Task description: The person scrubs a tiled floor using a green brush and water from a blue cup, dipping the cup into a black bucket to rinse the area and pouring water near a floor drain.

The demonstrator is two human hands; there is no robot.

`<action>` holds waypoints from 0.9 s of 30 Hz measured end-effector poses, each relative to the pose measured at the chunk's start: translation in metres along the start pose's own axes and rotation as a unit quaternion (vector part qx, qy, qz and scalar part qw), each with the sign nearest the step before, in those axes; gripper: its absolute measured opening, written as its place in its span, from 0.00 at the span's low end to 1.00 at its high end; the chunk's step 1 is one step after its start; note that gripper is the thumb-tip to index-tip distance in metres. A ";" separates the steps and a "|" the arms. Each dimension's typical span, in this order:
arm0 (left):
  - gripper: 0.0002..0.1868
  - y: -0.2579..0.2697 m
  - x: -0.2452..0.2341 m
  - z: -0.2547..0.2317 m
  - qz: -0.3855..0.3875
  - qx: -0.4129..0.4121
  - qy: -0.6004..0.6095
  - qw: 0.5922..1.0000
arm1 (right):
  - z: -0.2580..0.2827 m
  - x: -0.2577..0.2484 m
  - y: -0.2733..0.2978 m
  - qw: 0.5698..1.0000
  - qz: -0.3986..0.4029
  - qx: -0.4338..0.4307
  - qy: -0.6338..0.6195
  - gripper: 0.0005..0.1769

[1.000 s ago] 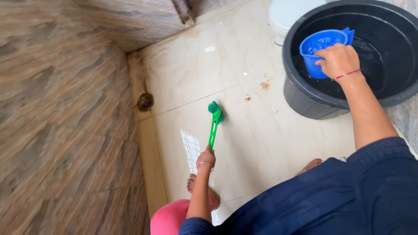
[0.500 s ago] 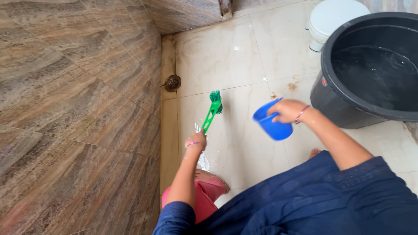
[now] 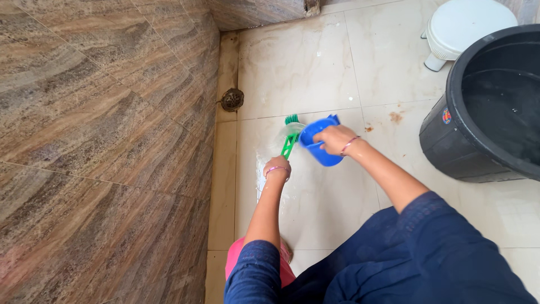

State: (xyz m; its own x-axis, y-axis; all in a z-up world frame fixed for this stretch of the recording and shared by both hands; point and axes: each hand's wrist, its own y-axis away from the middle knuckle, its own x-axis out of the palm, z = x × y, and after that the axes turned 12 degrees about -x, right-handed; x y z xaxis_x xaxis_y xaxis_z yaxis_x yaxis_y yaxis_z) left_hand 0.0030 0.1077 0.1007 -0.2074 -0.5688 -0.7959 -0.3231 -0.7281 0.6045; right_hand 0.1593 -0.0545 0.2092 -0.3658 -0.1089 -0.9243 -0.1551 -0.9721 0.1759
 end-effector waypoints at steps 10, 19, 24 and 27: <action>0.21 -0.089 0.043 0.047 -0.067 -0.109 0.085 0.988 | 0.014 -0.061 0.097 0.989 -0.141 0.041 0.008 0.09; 0.24 -0.138 0.029 0.047 -0.052 -0.147 0.205 0.966 | 0.011 -0.059 0.108 0.983 -0.172 0.052 -0.047 0.09; 0.18 -0.179 0.019 -0.008 -0.047 -0.083 0.155 0.983 | -0.015 -0.052 0.099 0.982 -0.163 0.089 -0.032 0.09; 0.18 -0.187 0.035 -0.056 -0.093 0.007 0.161 0.983 | -0.035 -0.044 0.098 0.983 -0.161 0.088 0.007 0.09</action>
State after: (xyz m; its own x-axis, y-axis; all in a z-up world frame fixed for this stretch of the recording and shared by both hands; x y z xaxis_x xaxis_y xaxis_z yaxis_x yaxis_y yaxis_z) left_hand 0.1077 0.2030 -0.0384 0.1582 -0.5192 -0.8399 -0.3401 -0.8272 0.4473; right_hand 0.1924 -0.1520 0.2554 -0.2590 0.1946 -0.9461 -0.4177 -0.9057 -0.0719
